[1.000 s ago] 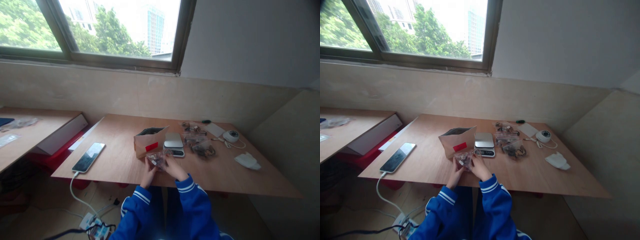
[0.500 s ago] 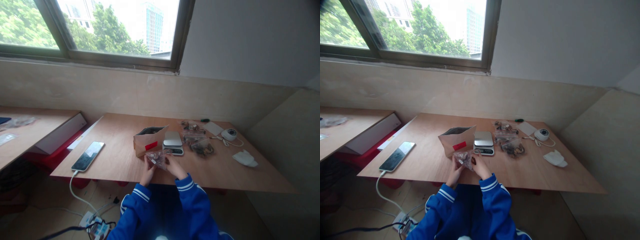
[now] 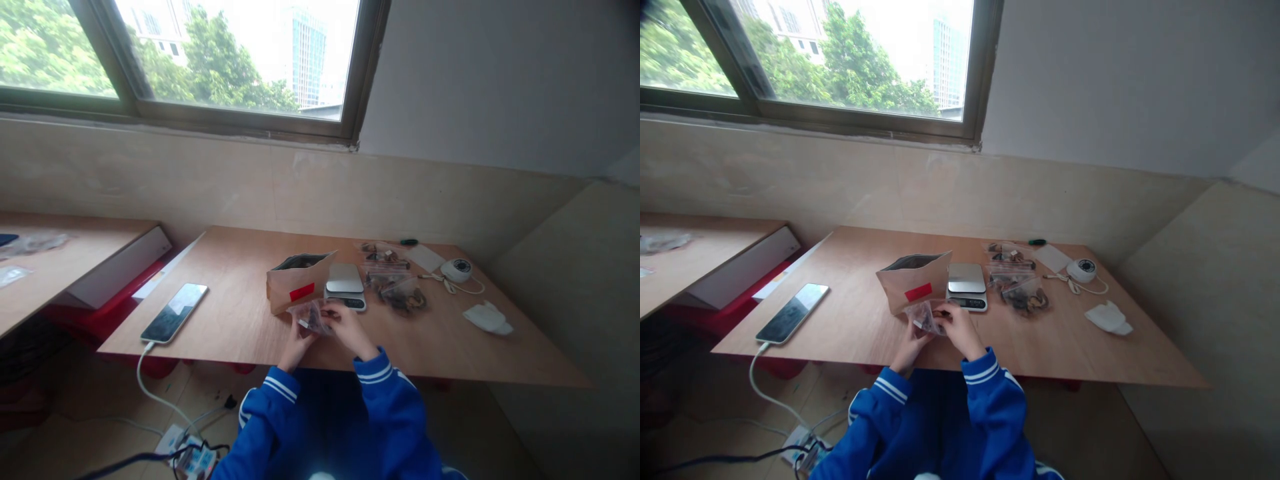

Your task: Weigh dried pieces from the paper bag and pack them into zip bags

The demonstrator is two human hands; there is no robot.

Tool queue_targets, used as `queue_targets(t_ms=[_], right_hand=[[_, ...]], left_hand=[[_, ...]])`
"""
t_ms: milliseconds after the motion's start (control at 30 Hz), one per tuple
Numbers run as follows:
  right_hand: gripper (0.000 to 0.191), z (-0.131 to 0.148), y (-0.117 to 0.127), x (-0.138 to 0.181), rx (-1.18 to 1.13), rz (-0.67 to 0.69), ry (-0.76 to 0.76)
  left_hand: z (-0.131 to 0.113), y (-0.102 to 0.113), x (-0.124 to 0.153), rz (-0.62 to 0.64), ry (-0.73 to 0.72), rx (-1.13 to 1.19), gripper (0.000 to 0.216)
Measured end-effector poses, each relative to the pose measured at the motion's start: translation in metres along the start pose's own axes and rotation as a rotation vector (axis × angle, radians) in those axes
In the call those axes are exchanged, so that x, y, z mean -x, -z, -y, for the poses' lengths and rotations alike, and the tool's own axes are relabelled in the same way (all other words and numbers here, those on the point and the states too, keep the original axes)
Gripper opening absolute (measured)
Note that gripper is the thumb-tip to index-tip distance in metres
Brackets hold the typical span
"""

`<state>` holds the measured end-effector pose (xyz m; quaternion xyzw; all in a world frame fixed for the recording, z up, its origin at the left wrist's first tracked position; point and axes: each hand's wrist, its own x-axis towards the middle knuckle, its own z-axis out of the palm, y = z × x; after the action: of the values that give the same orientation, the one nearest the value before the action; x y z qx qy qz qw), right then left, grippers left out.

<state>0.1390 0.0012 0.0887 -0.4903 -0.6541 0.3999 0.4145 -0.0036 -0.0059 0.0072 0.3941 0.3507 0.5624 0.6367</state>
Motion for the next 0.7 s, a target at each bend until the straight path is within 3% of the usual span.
queue_targets(t_ms=[167,333,533,700], right_hand=[[0.015,0.027,0.017,-0.001,-0.095,-0.014,-0.058],[0.012,0.052,0.031,-0.011,0.129,0.013,0.019],[0.013,0.053,0.031,-0.011,0.277,0.036,0.042],[0.008,0.082,0.040,-0.016,0.073,-0.019,0.077]], left_hand=[[-0.006,-0.002,0.001,-0.023,-0.023,-0.027,0.066],[-0.010,-0.003,0.002,-0.021,0.009,0.008,0.071],[-0.003,0.003,0.000,-0.097,-0.031,0.009,0.079],[-0.004,0.002,0.000,-0.101,-0.015,0.034,0.083]])
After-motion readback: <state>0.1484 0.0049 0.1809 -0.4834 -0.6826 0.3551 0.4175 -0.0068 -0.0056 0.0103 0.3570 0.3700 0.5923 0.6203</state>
